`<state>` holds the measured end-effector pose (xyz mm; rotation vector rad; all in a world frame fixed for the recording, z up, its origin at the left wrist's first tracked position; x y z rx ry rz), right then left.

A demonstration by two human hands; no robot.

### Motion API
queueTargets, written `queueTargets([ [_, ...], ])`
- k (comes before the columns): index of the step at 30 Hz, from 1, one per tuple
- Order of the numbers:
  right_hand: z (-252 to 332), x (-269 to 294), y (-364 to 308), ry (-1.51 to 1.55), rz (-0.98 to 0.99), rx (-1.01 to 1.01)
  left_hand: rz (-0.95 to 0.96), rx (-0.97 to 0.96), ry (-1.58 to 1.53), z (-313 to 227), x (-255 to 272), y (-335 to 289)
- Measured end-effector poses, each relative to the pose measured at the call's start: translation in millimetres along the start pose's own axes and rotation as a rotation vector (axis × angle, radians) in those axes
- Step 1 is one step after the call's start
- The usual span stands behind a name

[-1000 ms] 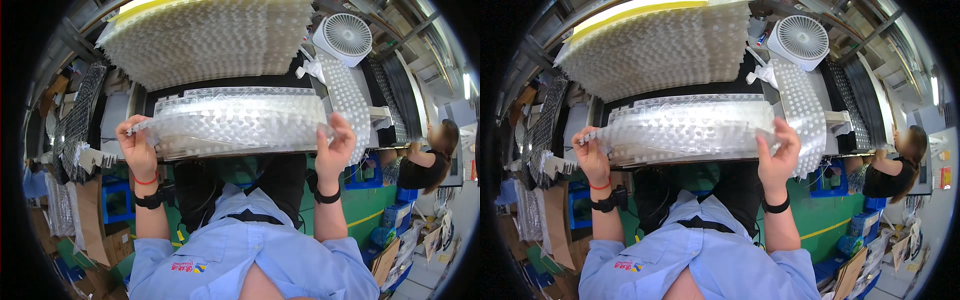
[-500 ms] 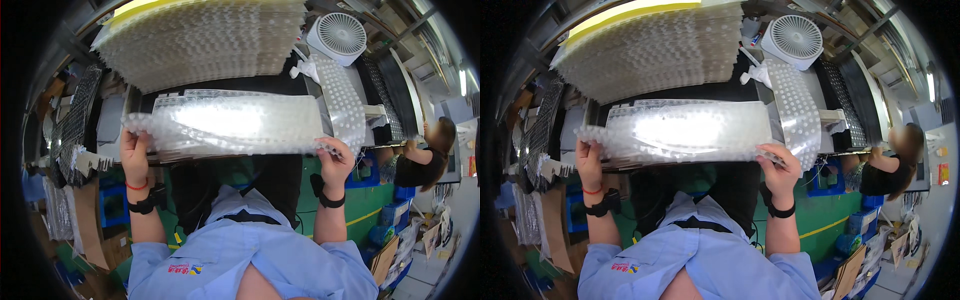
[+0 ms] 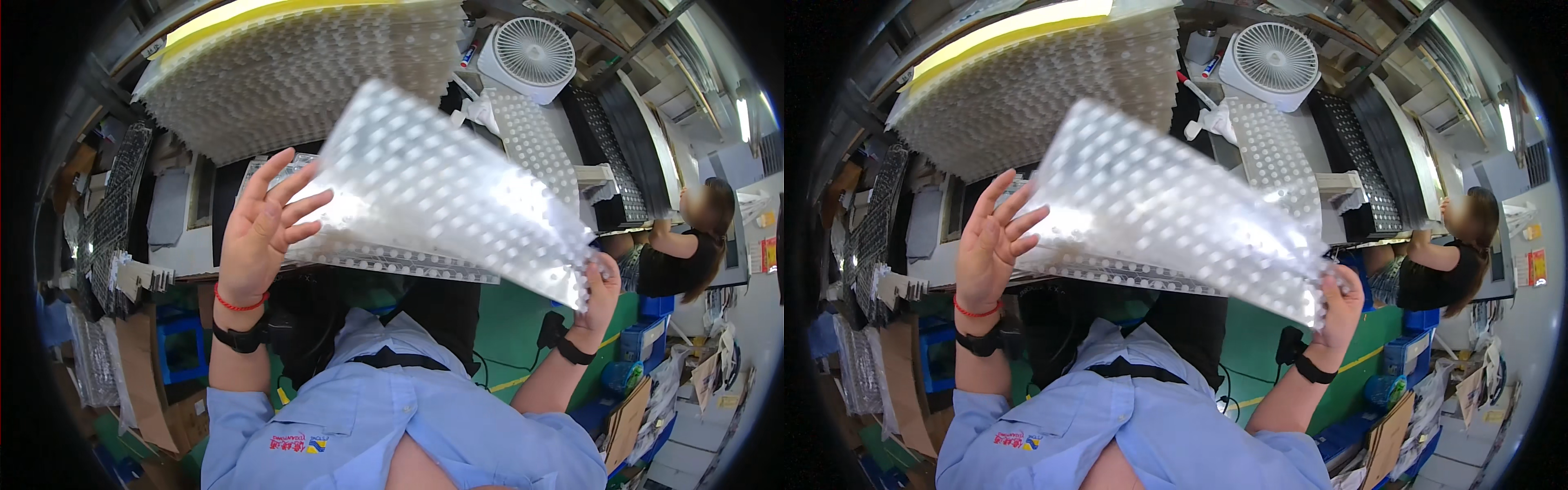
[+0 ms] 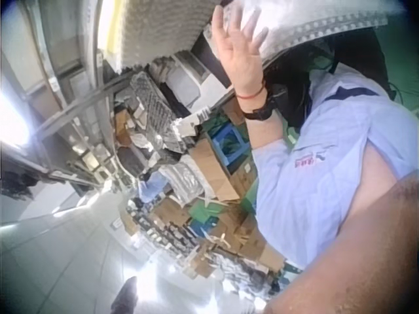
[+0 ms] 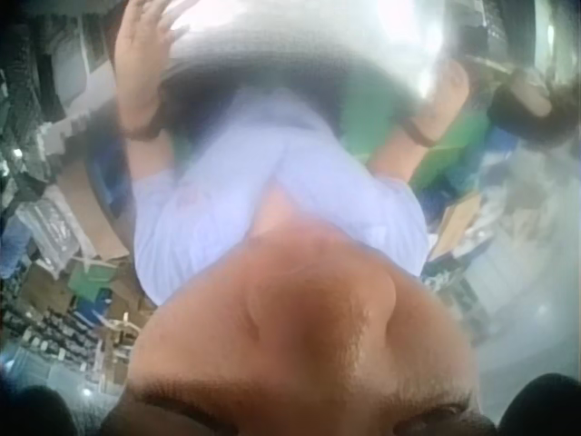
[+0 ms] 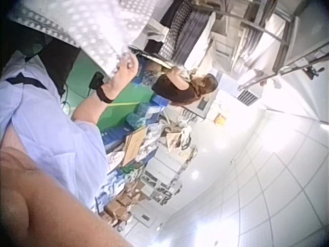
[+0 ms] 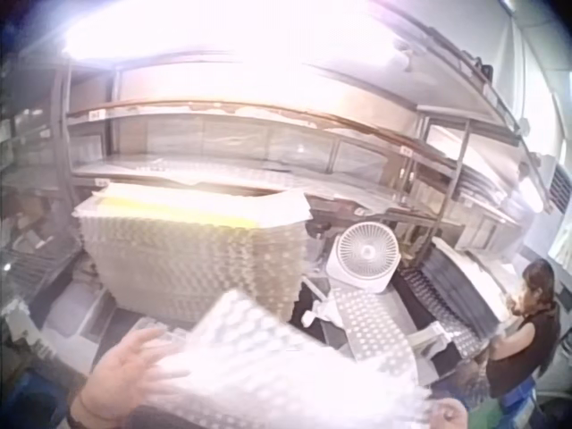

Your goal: Inspecting and sorting translucent sheets with circular patterns.

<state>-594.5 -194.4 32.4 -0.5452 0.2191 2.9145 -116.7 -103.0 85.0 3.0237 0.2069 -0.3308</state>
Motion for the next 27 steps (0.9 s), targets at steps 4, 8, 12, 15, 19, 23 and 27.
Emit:
queueTargets([
  [4,3.8,31.2,15.7,0.141,-0.18,0.038,0.075,-0.126,0.018,-3.0,-24.0,5.4],
  [8,-21.9,31.6,29.5,0.086,-0.272,0.127,0.056,-0.146,0.195,2.5,-19.0,4.9],
  [12,-33.7,-10.9,20.7,-0.063,-0.34,0.012,-0.173,-0.258,0.525,0.2,14.2,3.1],
  [15,-37.4,-28.2,18.9,-0.036,-0.263,0.133,-0.364,-0.145,0.977,-4.5,49.8,0.1],
  [19,-37.9,-53.8,10.5,-0.083,-0.27,0.094,-0.43,0.062,1.292,34.7,136.3,-7.5],
  [23,-40.9,-56.0,10.1,-0.277,-0.283,0.174,-0.385,0.185,1.094,38.0,139.7,-5.0],
  [27,-36.9,-41.2,0.7,-0.954,-0.37,0.408,-0.368,0.186,0.913,35.8,131.5,-4.5],
])
Point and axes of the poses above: each hand's wrist, its own y-axis towards the middle knuckle, its own x-axis out of the back of the hand, z = x × y, the point moved 4 cm from there along y, towards the middle knuckle, and after that the axes turned 13 degrees about y, right-handed, at the moved point
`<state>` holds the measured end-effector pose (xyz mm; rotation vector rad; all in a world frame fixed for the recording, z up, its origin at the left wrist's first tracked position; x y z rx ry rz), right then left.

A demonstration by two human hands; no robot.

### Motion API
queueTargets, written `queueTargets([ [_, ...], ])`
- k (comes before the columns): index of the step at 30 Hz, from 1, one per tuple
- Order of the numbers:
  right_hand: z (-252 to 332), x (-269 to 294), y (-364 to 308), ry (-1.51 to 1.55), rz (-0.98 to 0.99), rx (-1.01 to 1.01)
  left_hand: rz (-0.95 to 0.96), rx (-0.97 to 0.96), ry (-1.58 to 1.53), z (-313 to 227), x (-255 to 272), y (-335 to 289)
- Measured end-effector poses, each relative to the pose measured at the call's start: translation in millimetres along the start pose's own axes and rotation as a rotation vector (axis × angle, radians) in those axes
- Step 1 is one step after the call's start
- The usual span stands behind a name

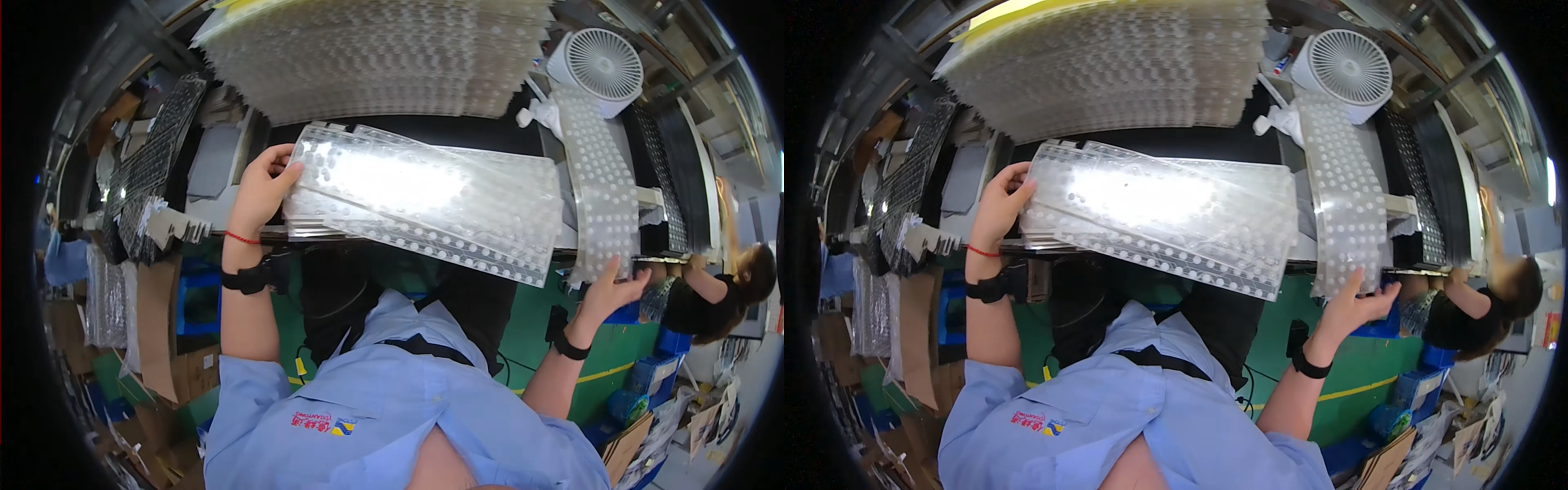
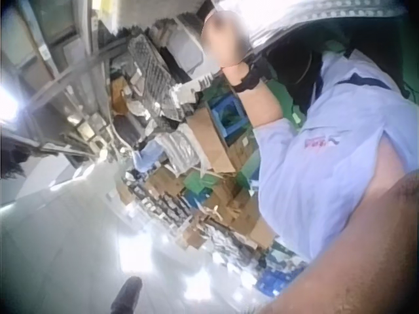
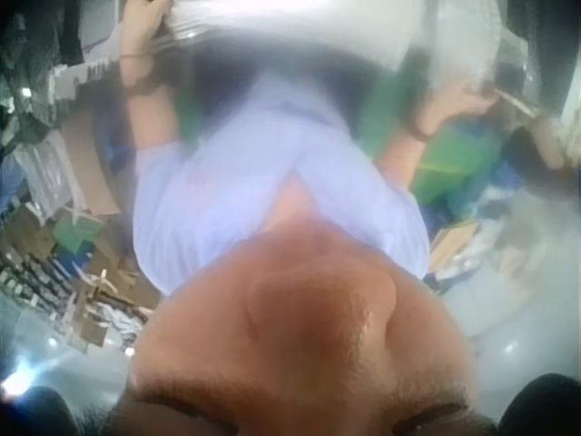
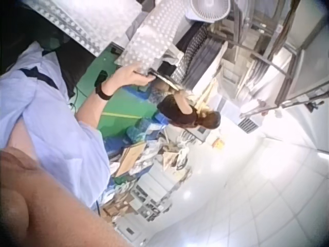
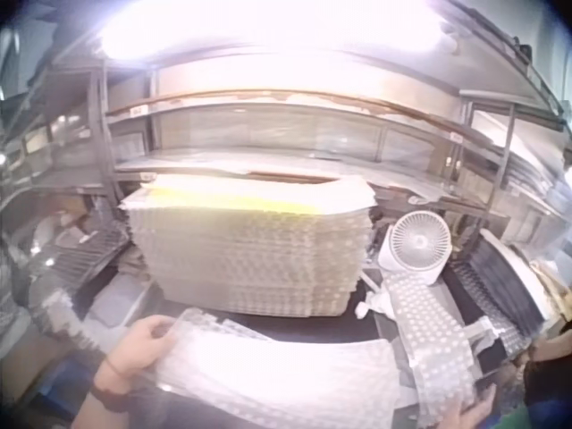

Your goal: Inspecting and sorting translucent sheets with circular patterns.

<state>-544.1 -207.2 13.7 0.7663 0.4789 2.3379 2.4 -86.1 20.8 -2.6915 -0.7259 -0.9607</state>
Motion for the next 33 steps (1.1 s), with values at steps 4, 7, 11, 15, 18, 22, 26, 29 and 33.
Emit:
queueTargets([
  [4,28.1,4.7,-22.6,-0.115,-0.084,0.214,-0.014,0.02,-0.214,7.1,-0.5,-1.8],
  [7,53.5,4.5,-41.0,0.04,0.058,0.296,-0.025,0.013,-0.327,6.2,2.0,-2.2],
  [11,82.4,-20.8,-72.8,0.316,0.461,0.19,-0.084,-0.05,-0.374,-2.8,5.6,-6.0],
  [15,87.4,-44.9,-82.6,0.209,0.675,0.061,-0.088,-0.046,-0.404,1.6,9.5,-8.0],
  [18,87.0,-45.7,-80.6,0.28,0.692,-0.085,-0.083,-0.052,-0.406,1.3,12.6,-9.2],
  [22,88.1,-48.5,-71.8,0.421,0.646,-0.104,-0.048,-0.04,-0.394,8.4,14.1,-11.2],
  [26,80.2,-54.6,-55.6,0.455,0.646,-0.055,0.007,-0.046,-0.368,4.3,10.0,-20.6],
  [29,80.7,-58.8,-45.3,0.356,0.688,-0.039,0.015,-0.056,-0.323,-1.0,8.8,-26.3],
  [33,84.9,-66.8,-37.1,0.158,0.659,0.158,0.058,0.054,-0.293,11.2,15.0,-22.2],
])
Point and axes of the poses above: each hand's wrist, its own y-axis towards the middle knuckle, its own x-axis out of the back of the hand, z = x × y, the point moved 4 cm from there along y, towards the middle knuckle, and after that the axes turned 13 degrees about y, right-handed, at the moved point
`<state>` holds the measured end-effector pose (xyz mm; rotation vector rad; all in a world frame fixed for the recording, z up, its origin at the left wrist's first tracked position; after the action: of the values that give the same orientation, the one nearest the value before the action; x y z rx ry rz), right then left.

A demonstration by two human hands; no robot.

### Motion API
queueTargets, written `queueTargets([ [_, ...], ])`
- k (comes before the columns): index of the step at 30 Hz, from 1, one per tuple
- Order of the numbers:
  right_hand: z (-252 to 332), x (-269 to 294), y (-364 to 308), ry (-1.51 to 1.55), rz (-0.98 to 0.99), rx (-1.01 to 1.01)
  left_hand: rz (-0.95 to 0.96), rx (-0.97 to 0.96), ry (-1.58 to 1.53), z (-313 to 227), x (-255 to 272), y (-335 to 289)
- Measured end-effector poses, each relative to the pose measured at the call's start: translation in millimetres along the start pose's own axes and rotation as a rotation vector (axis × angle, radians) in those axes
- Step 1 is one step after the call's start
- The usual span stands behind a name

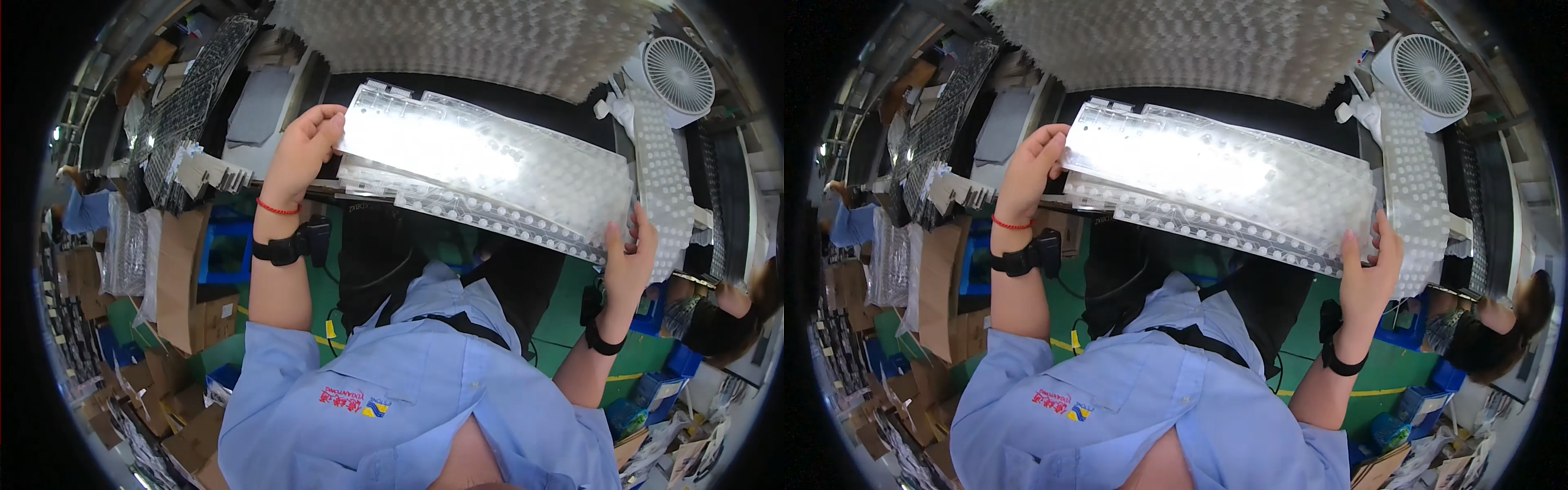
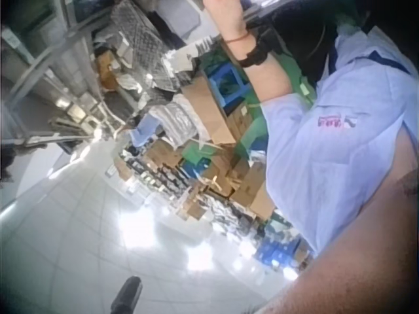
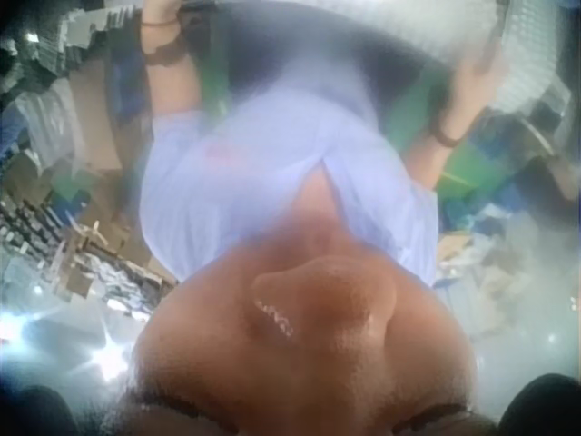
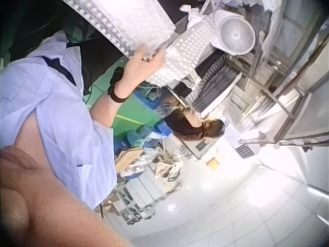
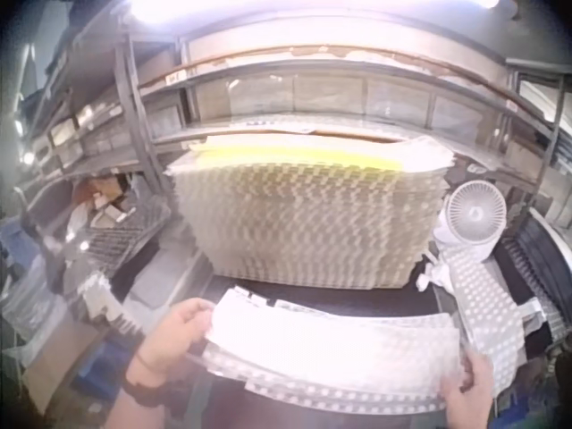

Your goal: Inspecting and sorting translucent sheets with circular patterns.

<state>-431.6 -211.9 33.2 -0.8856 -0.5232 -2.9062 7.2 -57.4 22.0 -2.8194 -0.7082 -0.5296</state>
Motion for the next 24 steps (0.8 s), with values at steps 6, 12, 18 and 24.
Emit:
queueTargets([
  [6,-6.7,-4.2,10.8,-0.019,0.034,-0.033,0.044,0.078,-0.074,-7.7,-6.1,0.8],
  [12,-17.3,1.3,17.9,0.287,0.04,-0.138,0.054,-0.031,-0.124,2.4,-2.2,4.2],
  [18,-20.7,22.3,23.7,0.685,-0.066,-0.132,-0.031,-0.268,-0.281,2.7,8.2,4.0],
  [24,0.3,32.3,15.1,0.655,-0.034,0.303,-0.011,-0.587,-0.123,-8.0,9.1,-3.5],
])
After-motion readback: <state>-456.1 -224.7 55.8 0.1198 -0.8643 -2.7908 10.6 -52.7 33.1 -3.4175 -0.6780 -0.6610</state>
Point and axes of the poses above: each hand's wrist, its own y-axis towards the middle knuckle, its own x-axis out of the back of the hand, z = x × y, the point moved 4 cm from there along y, towards the middle knuckle, and after that the axes turned 13 degrees about y, right-handed, at the moved point
